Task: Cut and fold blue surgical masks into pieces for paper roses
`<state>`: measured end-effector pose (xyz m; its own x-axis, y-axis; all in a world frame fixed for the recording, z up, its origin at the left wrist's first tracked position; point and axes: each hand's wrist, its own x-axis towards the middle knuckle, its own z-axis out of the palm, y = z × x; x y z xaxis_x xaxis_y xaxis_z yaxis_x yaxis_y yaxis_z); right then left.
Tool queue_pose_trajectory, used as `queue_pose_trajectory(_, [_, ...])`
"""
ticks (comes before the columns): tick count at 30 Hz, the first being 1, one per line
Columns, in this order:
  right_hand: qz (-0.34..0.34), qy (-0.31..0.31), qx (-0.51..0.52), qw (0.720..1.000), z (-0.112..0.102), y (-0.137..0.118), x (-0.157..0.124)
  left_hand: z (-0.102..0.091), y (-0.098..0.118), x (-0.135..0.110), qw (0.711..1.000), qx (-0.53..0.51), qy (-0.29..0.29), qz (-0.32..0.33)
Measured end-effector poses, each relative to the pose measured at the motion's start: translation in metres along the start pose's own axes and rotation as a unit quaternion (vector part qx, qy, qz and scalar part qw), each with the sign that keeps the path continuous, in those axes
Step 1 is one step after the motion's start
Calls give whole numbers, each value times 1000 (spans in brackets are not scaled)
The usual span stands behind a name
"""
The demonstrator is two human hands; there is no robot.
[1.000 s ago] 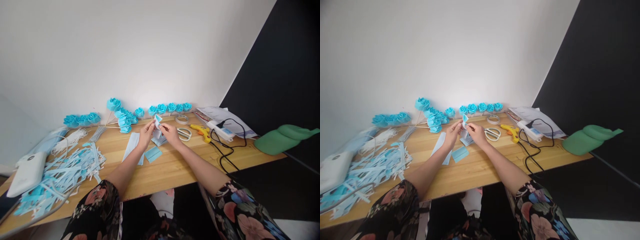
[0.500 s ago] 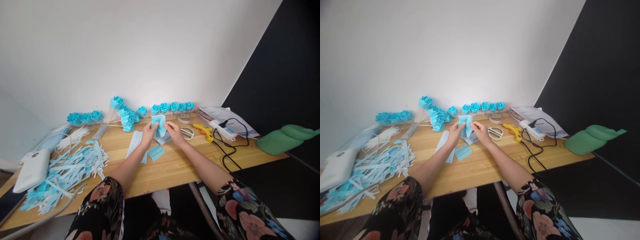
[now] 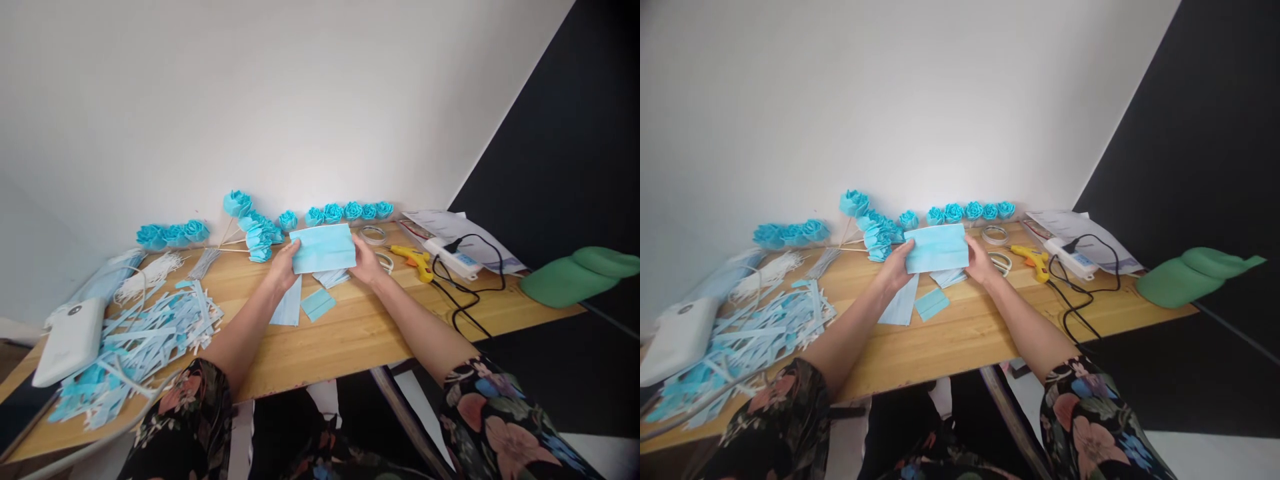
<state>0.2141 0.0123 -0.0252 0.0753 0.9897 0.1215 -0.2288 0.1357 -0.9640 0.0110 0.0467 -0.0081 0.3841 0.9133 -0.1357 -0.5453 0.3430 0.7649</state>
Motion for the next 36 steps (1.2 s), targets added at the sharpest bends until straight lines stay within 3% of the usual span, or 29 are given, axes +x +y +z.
queue_pose_trajectory(3, [69,-83,105,989,-3,-8,-4,-4,10,-12,998,38,-43,-15])
queue_pose_trajectory(6, [97,-118,139,979,-6,-15,-8,-11,23,-22,992,93,-77,-39])
queue_pose_trajectory(11, [138,-167,101,971,-6,-17,-11,-18,34,-27,977,163,-120,-74])
queue_pose_trajectory(17, [110,-248,20,962,-2,-12,-15,-10,25,-12,955,242,-135,-103])
queue_pose_trajectory(20, [91,-216,-29,972,1,-14,-14,-5,20,-2,953,250,-136,-103])
queue_pose_trajectory(25, [42,-74,0,996,5,-18,-9,-2,15,1,986,132,-83,-62])
queue_pose_trajectory(29, [2,13,40,999,7,-17,-6,-3,8,-9,989,46,-115,-86])
queue_pose_trajectory(32, [-9,33,49,998,9,-16,-6,-2,2,-20,986,63,-128,-86])
queue_pose_trajectory(36, [3,27,49,998,11,-16,-7,0,-4,-27,977,157,-138,-29])
